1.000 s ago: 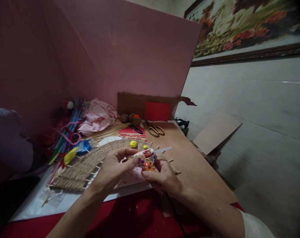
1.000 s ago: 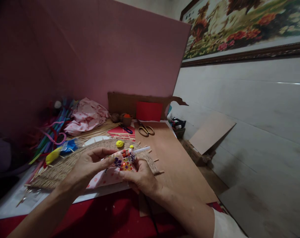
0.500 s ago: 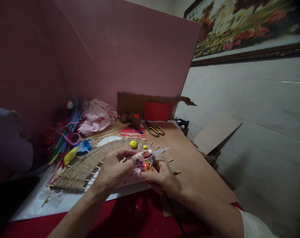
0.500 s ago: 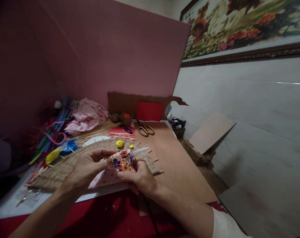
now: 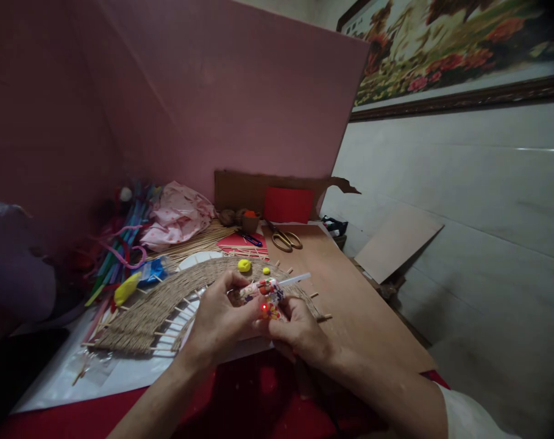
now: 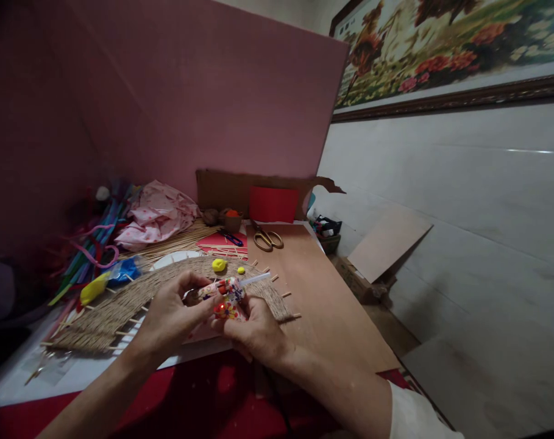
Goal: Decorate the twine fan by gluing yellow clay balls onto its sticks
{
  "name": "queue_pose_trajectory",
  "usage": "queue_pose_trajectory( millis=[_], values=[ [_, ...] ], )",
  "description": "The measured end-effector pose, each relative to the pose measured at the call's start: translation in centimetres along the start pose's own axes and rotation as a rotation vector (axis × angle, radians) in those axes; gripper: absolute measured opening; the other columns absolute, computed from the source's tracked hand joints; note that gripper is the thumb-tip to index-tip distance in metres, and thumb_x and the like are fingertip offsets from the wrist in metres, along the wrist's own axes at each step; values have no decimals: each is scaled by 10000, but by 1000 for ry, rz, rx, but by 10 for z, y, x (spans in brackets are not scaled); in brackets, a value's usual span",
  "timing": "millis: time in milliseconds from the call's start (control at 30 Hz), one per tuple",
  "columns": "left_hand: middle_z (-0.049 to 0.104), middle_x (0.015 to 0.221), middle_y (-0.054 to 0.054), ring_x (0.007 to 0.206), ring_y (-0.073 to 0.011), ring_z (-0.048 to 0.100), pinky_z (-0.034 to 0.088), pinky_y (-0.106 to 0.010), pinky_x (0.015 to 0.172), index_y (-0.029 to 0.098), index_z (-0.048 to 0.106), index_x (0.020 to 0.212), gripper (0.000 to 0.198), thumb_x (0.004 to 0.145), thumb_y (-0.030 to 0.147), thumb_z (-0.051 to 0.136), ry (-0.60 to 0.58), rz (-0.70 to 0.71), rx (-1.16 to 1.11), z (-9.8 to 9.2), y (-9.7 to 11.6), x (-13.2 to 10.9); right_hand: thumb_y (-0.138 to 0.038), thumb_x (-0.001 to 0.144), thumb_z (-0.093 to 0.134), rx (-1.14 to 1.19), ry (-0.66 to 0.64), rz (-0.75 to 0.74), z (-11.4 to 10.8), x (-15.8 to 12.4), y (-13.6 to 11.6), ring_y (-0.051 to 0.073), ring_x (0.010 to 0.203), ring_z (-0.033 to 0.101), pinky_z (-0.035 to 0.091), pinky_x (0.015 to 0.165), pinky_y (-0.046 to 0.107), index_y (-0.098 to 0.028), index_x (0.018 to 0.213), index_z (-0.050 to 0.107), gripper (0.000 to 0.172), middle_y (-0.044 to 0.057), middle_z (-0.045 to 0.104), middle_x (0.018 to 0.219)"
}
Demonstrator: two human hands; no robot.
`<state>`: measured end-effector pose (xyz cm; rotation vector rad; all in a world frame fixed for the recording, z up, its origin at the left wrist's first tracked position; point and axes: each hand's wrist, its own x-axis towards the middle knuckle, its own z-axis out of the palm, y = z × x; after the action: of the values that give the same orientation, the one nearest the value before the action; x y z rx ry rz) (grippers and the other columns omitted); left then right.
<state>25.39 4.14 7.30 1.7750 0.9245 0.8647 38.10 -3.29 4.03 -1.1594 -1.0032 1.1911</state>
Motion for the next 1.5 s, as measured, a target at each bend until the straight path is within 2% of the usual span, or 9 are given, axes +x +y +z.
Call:
queue_pose_trajectory(
  millis=[200, 367, 667, 800, 967, 1167, 1300, 1500],
  values=[
    [573, 619, 25, 539, -110, 483, 365, -211, 483, 174, 550, 720, 204, 644, 336, 649, 16, 66, 89, -3, 1, 3, -332, 637, 737, 4, -13, 35, 0, 0, 0, 30, 260, 307, 243, 251, 143, -173, 818, 491, 345, -120, 435, 418],
    [561, 608, 28, 527, -105, 462, 358, -214, 478, 172, 546, 702, 170, 635, 309, 620, 17, 41, 130, -3, 5, 2, -315, 635, 739, 24, -37, 51, 0, 1, 0, 23, 259, 307, 260, 247, 136, -171, 798, 501, 323, -113, 452, 434],
    [588, 656, -8, 585, -136, 501, 388, -247, 518, 152, 594, 760, 246, 639, 364, 625, -37, -8, 54, -9, -2, 6, -322, 683, 689, 53, -92, 45, -4, 0, 0, 19, 253, 304, 236, 237, 132, -165, 801, 505, 268, -107, 464, 447],
    [609, 707, -20, 635, -154, 534, 414, -268, 567, 150, 609, 820, 265, 626, 330, 626, -59, -32, -3, -12, -3, 8, -361, 687, 697, 41, -105, 41, -6, 2, 2, 25, 253, 302, 233, 236, 142, -166, 760, 502, 285, -108, 434, 424],
    [623, 780, -34, 699, -162, 553, 430, -282, 631, 148, 628, 887, 295, 669, 348, 625, -112, 12, -26, -13, -3, 8, -372, 688, 686, 28, -103, 22, -7, 3, -2, 28, 259, 319, 241, 238, 151, -167, 707, 492, 283, -89, 457, 451],
    [587, 681, 9, 613, -129, 501, 397, -240, 550, 165, 614, 839, 294, 681, 408, 662, -55, 69, 78, -9, -2, 4, -291, 644, 678, 18, -39, 33, -2, 1, -5, 29, 244, 293, 232, 235, 143, -175, 769, 500, 247, -119, 420, 417],
    [598, 689, 9, 596, -125, 509, 398, -224, 512, 168, 591, 790, 274, 653, 388, 680, -65, 27, 20, -7, -1, 4, -271, 661, 647, -14, -44, 38, -2, 1, -4, 28, 258, 294, 240, 241, 140, -170, 768, 506, 204, -114, 419, 421],
    [618, 739, -13, 645, -144, 540, 437, -258, 583, 156, 610, 834, 282, 618, 323, 681, -85, 3, -72, -9, -6, 9, -319, 678, 676, 32, -83, 47, -6, 3, -2, 26, 250, 298, 232, 230, 141, -169, 788, 497, 258, -116, 430, 429]
  ],
)
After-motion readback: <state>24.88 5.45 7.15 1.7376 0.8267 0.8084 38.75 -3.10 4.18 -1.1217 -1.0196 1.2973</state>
